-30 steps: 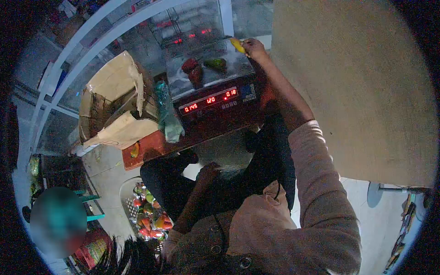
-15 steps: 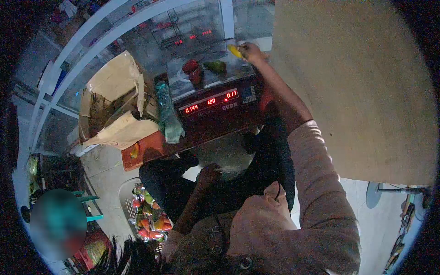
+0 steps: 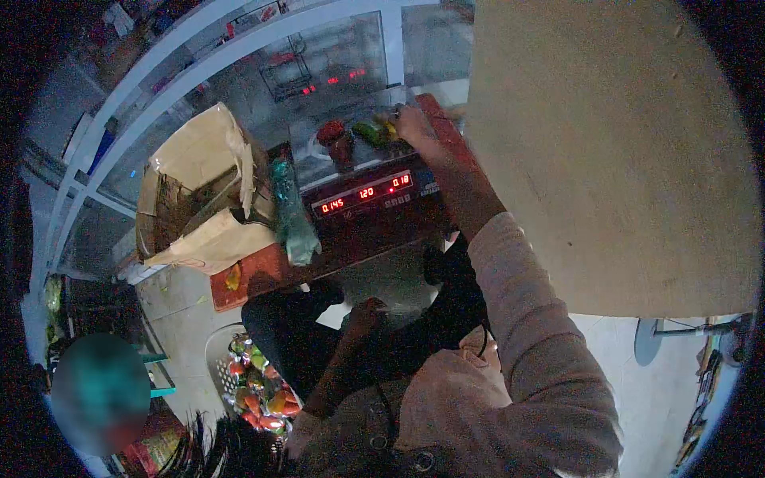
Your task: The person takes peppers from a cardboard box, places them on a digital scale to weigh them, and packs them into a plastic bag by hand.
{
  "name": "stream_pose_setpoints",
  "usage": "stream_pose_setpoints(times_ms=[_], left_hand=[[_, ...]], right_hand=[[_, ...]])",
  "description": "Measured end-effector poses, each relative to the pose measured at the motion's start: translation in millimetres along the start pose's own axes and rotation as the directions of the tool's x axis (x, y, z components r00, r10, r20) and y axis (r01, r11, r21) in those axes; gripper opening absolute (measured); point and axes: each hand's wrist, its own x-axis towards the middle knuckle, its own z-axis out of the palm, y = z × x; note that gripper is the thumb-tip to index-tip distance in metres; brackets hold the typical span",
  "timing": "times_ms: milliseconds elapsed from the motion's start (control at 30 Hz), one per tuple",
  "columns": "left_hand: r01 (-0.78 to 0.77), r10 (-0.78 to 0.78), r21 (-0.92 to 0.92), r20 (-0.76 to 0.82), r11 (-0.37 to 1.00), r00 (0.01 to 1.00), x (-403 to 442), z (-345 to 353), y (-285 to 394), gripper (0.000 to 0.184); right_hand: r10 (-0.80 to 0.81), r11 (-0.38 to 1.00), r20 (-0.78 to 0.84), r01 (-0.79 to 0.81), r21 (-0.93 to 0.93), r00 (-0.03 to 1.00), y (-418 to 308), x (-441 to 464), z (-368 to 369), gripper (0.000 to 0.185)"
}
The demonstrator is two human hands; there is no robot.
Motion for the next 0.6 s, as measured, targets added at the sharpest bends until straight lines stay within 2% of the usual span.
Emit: stream_pose_setpoints(times_ms=[33,133,200,267,333,433,467,533,567,600], left_hand=[[-0.023,0.02,0.085,0.028,0.996,0.999,1.3,-2.8,3.7,0.025],[0.101,-0.101,-0.002,0.011,0.995,0.995,1.9,0.8,6.7,0.025],[0.036,-0.048,-0.268,-0.037,0.963,0.998,3.0,18.2,-13.8,0.024],[-0.01,-0.006,-0.286,-0.056,0.958,0.998,4.6,30.9,-29.4,0.024],[-0.028,0.026,-0.054,-0.028,0.998,0.999,10.3,28.5,-28.4,0.024],[-0.243,0.273,0.24,-0.102,0.94,0.957,10.1,34.3,-35.6,0.023],[-0.171,0.184,0.185,-0.056,0.968,0.981,4.2,30.5,-34.0,0.023],[-0.039,0.036,0.074,0.034,0.996,0.999,11.1,24.1,-18.7,0.023],[-0.047,0.048,-0.068,0.0,0.997,0.999,12.5,35.1,-30.6,0.023],[-0.064,0.058,-0.206,-0.038,0.976,0.998,10.7,55.7,-56.6,0.023]], right_hand=[[0.018,0.999,0.004,-0.018,-0.037,1.0,3.1,4.4,4.5,0.036],[-0.072,0.997,0.066,0.073,-0.016,0.995,-7.0,1.4,-10.3,0.039],[-0.156,0.988,0.014,0.156,-0.009,0.988,-24.8,-15.6,-33.5,0.039],[-0.149,0.987,0.009,0.15,-0.06,0.989,-34.2,-16.7,-39.5,0.039],[-0.043,0.986,0.041,0.049,-0.158,0.998,-22.5,-3.6,-19.4,0.037],[-0.049,0.965,0.051,0.061,-0.254,0.997,-26.4,3.9,-19.8,0.033],[-0.141,0.96,-0.098,0.112,-0.257,0.985,-40.6,-2.3,-26.3,0.029],[-0.255,0.917,-0.047,0.226,-0.329,0.966,-53.7,-2.3,-15.2,0.028],[-0.318,0.884,-0.025,0.287,-0.369,0.948,-63.8,2.2,-14.2,0.028],[-0.24,0.945,0.024,0.239,-0.223,0.97,-84.0,-8.5,-15.9,0.029]])
